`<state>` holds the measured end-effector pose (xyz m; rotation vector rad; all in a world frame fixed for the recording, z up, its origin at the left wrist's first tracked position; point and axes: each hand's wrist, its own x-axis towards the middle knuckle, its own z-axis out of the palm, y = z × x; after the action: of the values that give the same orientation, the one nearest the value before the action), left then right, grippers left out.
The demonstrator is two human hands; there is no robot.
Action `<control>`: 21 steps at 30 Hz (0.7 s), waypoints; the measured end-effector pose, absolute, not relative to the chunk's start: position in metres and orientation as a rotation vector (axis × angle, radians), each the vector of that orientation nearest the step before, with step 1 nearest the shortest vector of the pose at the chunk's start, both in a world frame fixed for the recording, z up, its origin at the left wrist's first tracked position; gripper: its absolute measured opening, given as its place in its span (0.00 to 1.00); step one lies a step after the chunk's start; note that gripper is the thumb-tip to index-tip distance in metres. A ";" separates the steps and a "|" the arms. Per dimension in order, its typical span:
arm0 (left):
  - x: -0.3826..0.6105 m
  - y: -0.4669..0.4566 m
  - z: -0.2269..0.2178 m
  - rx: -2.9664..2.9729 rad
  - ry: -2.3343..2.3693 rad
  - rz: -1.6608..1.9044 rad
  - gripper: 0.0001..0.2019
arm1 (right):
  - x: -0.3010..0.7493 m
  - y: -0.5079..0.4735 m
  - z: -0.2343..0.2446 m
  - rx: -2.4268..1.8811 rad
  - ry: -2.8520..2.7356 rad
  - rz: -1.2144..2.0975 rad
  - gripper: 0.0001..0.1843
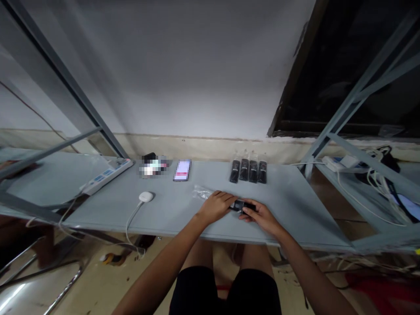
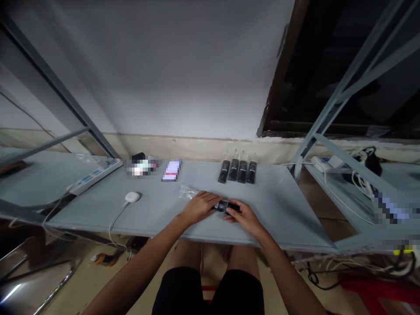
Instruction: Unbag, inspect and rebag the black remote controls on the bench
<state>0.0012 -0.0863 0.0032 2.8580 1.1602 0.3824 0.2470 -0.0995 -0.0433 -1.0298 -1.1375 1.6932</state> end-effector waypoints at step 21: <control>-0.016 -0.072 -0.001 2.591 1.153 0.496 0.34 | 0.264 -0.041 0.009 -1.261 -1.472 0.689 0.24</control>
<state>-0.0163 -0.0717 -0.0009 2.5906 1.1535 0.4962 0.2645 -0.0405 0.0095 -1.2606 -1.4716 0.6889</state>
